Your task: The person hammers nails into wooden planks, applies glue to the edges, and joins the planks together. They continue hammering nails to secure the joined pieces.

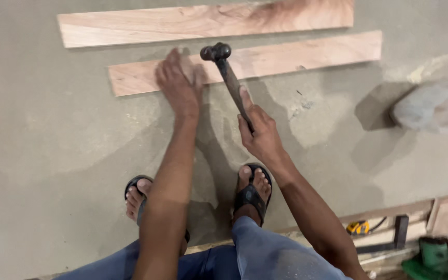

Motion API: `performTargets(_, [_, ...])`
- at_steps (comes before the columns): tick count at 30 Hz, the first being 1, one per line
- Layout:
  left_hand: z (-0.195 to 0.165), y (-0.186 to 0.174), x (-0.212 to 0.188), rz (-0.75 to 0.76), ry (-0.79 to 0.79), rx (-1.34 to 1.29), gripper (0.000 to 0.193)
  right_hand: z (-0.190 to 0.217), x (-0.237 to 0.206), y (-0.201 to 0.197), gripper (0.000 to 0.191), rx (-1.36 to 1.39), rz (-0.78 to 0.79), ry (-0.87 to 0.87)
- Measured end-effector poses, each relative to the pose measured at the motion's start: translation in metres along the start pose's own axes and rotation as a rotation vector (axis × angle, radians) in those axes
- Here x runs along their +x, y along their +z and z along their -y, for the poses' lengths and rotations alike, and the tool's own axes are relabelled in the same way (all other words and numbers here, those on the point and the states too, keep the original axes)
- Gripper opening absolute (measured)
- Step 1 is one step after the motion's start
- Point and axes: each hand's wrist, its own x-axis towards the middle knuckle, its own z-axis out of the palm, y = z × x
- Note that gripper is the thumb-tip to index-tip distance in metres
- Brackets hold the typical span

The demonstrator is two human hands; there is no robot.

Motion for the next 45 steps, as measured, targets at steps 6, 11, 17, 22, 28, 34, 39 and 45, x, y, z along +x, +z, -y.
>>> performTargets(6, [0.035,-0.017,0.000,-0.163,0.108,0.065,0.044,-0.034,-0.041,-0.061,0.076,0.010,-0.173,0.244])
performTargets(11, [-0.019,0.006,-0.023,-0.061,0.358,-0.240,0.043,-0.081,-0.057,-0.091,0.075,0.244,-0.319,0.480])
performTargets(17, [-0.170,0.063,-0.077,0.733,0.569,-0.356,0.022,-0.110,-0.063,-0.116,0.074,0.442,-0.446,0.566])
performTargets(22, [-0.219,0.083,-0.060,0.831,0.758,-0.070,0.024,-0.114,-0.069,-0.131,0.073,0.441,-0.464,0.586])
performTargets(28, [-0.221,0.099,-0.057,0.724,1.181,0.195,0.024,-0.119,-0.069,-0.131,0.074,0.465,-0.457,0.625])
performTargets(34, [-0.201,0.074,-0.078,0.541,0.557,-0.345,0.026,-0.115,-0.059,-0.122,0.076,0.517,-0.456,0.599])
performTargets(39, [-0.190,0.067,-0.076,0.342,0.169,-0.782,0.016,-0.111,-0.039,-0.117,0.076,0.504,-0.377,0.625])
performTargets(45, [-0.175,0.073,-0.036,0.320,0.002,-0.760,0.007,-0.107,-0.030,-0.115,0.075,0.481,-0.336,0.649])
